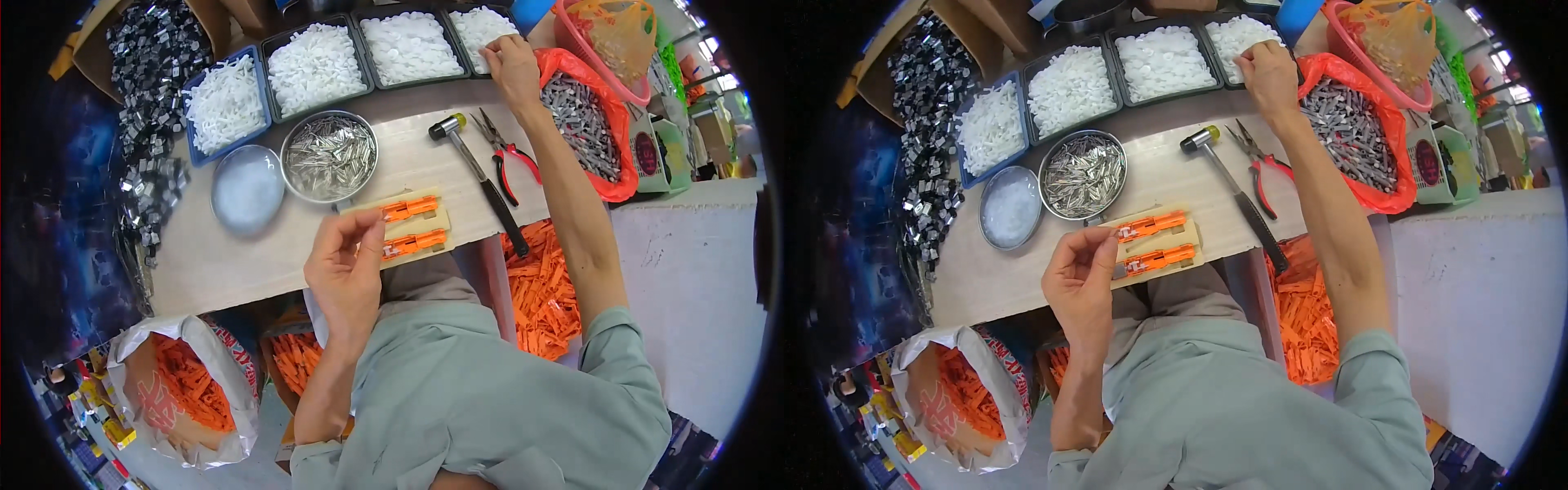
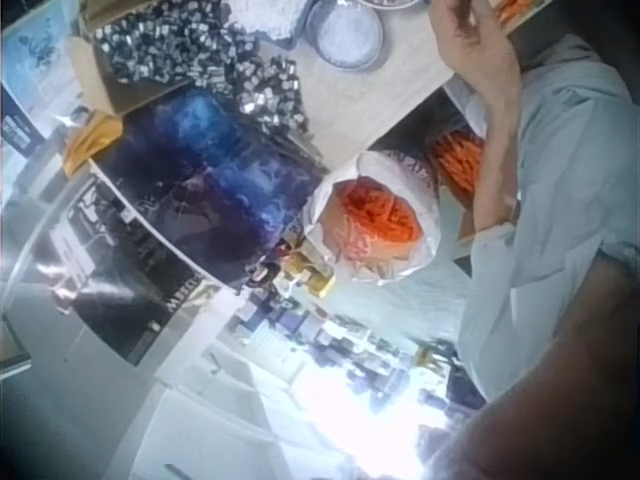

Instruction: Assemble small mechanical toy components by inserting springs and pins into plastic housings using a hammer and pliers.

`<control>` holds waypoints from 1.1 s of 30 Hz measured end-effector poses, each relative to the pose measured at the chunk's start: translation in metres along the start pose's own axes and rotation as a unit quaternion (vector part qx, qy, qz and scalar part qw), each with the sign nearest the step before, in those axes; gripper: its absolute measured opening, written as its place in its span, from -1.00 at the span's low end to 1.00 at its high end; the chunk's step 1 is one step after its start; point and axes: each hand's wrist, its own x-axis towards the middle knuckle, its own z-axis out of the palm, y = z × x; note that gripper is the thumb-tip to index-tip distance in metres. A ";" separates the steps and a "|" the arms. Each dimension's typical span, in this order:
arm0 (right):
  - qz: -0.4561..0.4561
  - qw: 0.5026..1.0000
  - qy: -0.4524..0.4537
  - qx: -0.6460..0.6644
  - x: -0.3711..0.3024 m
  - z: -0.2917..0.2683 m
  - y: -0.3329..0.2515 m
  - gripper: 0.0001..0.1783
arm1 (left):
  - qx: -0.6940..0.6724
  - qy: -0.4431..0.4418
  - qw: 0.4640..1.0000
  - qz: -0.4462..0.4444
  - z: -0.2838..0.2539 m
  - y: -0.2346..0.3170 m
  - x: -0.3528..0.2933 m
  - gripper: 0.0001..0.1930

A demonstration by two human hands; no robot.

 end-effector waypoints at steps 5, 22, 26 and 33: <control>-0.002 0.999 -0.008 -0.032 0.001 -0.001 0.004 -0.85 | -0.020 0.013 0.999 0.025 0.004 0.003 0.004 -0.87; 0.485 0.431 -0.225 0.727 -0.130 -0.121 -0.224 -0.75 | -0.083 -0.076 0.993 -0.039 0.002 -0.012 -0.009 -0.70; 0.492 0.433 -0.234 0.718 -0.132 -0.123 -0.226 -0.74 | -0.056 -0.082 0.995 -0.023 -0.001 -0.012 -0.013 -0.70; 0.402 0.563 -0.277 0.667 -0.132 -0.127 -0.219 -0.82 | 0.038 -0.061 0.996 0.051 -0.001 -0.014 -0.021 -0.73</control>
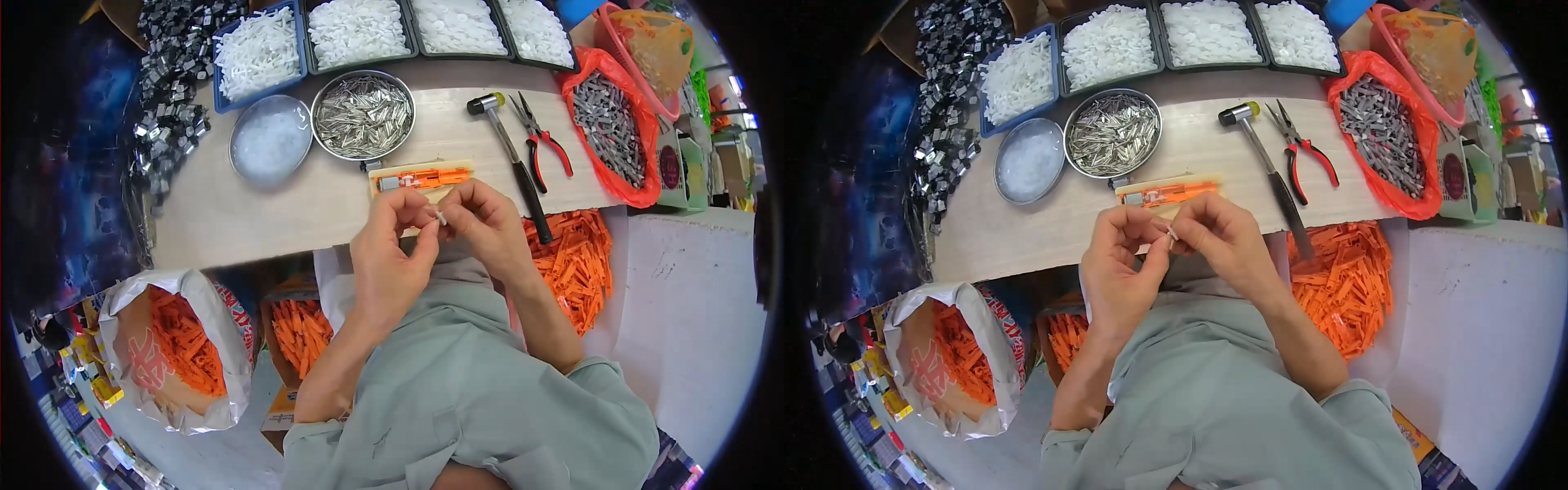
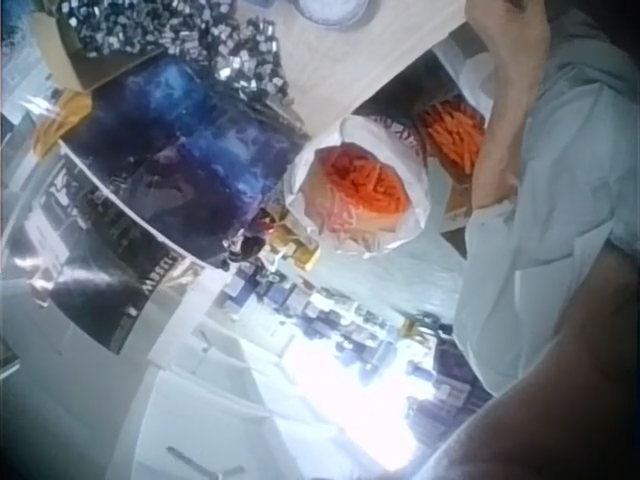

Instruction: Assemble small mechanical toy components by inserting springs and pins into plastic housings using a hammer and pliers.

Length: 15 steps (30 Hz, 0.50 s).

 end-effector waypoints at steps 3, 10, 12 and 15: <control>-0.033 0.995 0.025 -0.095 -0.003 0.008 -0.003 -0.89 | 0.079 0.031 0.996 0.031 0.004 -0.006 -0.004 -0.75; -0.283 0.880 0.044 -0.379 -0.002 0.009 0.001 -0.84 | 0.252 0.045 0.956 0.141 0.007 -0.013 -0.009 -0.74; -0.294 0.859 0.031 -0.418 0.003 0.004 0.001 -0.83 | 0.263 0.044 0.946 0.184 0.007 -0.019 -0.005 -0.74; -0.329 0.808 0.020 -0.488 0.018 -0.005 -0.003 -0.81 | 0.302 0.049 0.917 0.255 0.004 -0.024 0.000 -0.75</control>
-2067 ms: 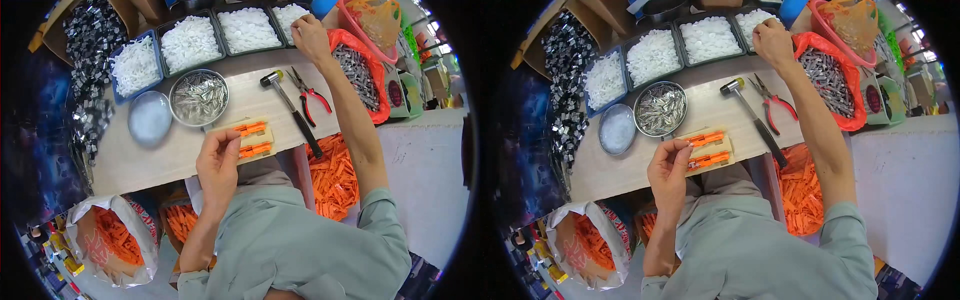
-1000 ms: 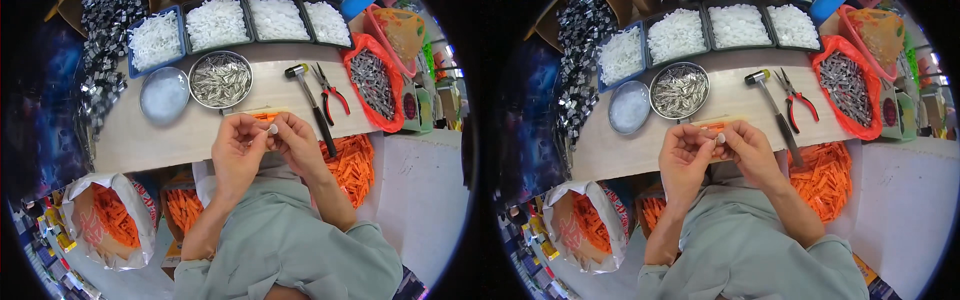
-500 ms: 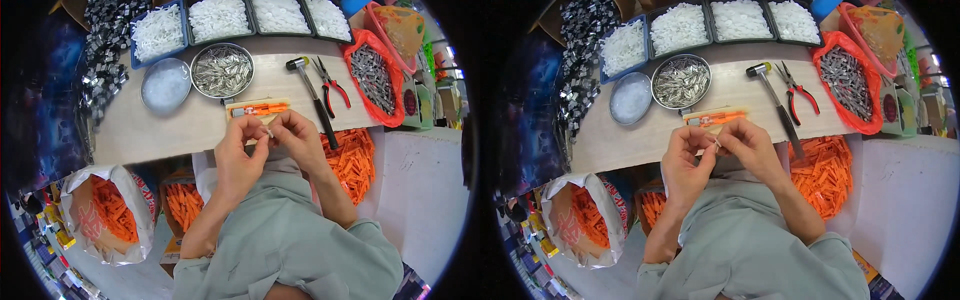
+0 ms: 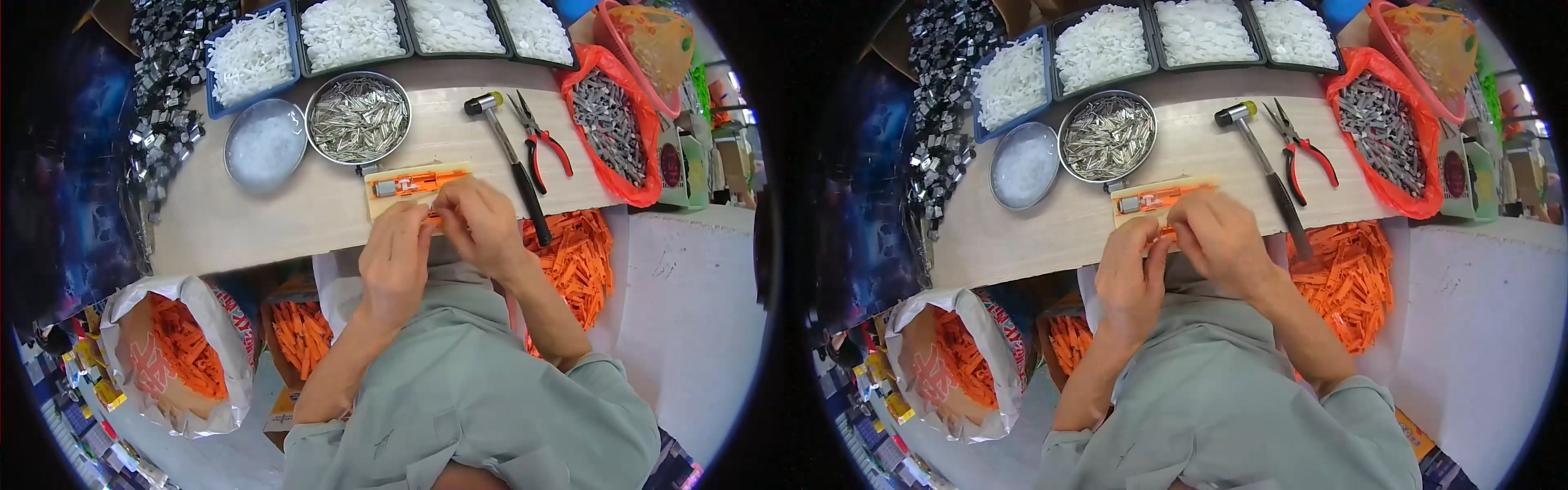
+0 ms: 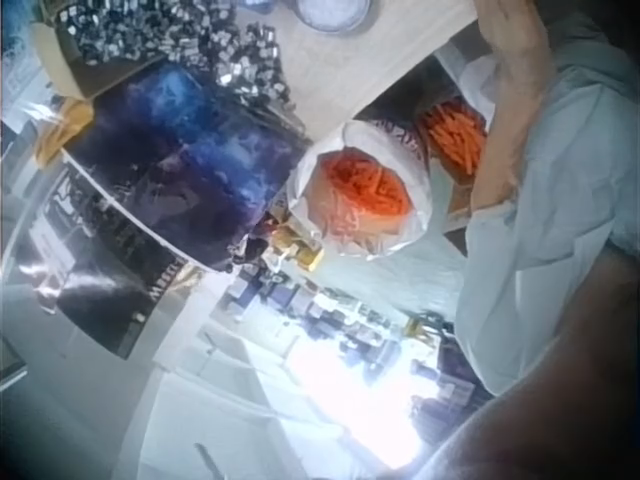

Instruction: Assemble small mechanical toy components by inserting springs and pins into plastic housings using a hammer and pliers.

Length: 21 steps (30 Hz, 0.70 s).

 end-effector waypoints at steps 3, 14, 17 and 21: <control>-0.033 0.997 -0.007 -0.065 0.014 0.000 0.018 -0.81 | 0.057 -0.014 0.997 0.056 -0.001 -0.009 -0.004 -0.79; -0.026 0.993 -0.083 -0.084 0.027 0.004 0.030 -0.84 | 0.165 -0.150 0.972 0.079 0.003 -0.018 0.000 -0.72; -0.013 0.992 -0.098 -0.085 0.030 0.001 0.029 -0.85 | 0.182 -0.170 0.965 0.086 0.004 -0.018 -0.003 -0.69; -0.010 0.994 -0.101 -0.040 0.033 0.003 0.033 -0.86 | 0.269 -0.218 0.936 0.069 0.006 -0.002 -0.012 -0.46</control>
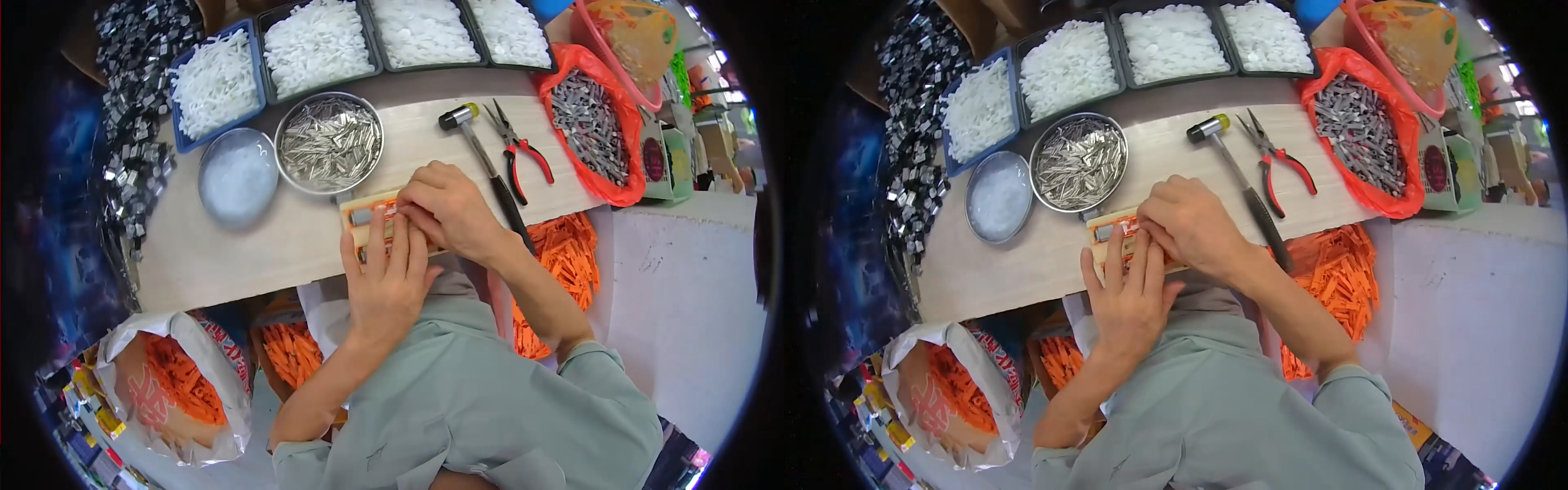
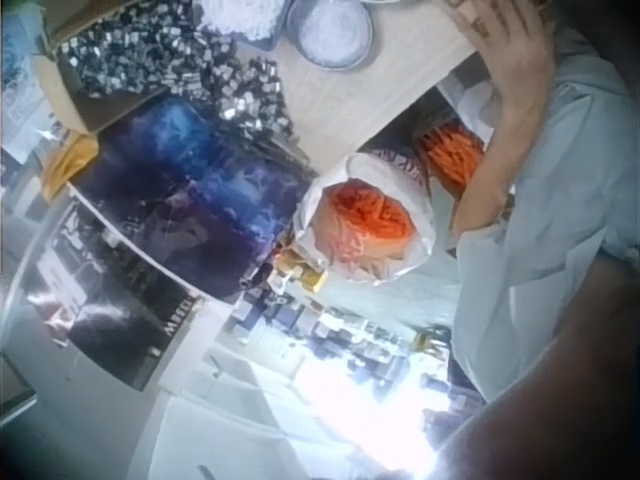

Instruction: Assemble small mechanical toy components by inserting springs and pins into plastic housings using a hammer and pliers.

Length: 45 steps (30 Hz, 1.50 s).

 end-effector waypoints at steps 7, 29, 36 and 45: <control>0.033 0.995 0.091 0.009 0.014 -0.028 0.034 -0.88 | 0.069 -0.056 0.996 -0.021 0.004 0.012 -0.002 -0.23; 0.149 0.957 0.249 0.001 0.047 -0.055 0.093 -0.85 | -0.022 0.118 0.990 -0.072 0.014 -0.094 0.097 -0.88; 0.278 0.816 0.137 0.488 0.003 0.003 -0.006 -0.77 | -0.178 0.116 0.972 -0.105 -0.015 -0.071 0.081 -0.91; 0.334 0.658 0.076 0.670 -0.025 0.011 -0.045 -0.76 | -0.656 0.057 0.702 -0.273 -0.037 -0.019 0.032 -0.86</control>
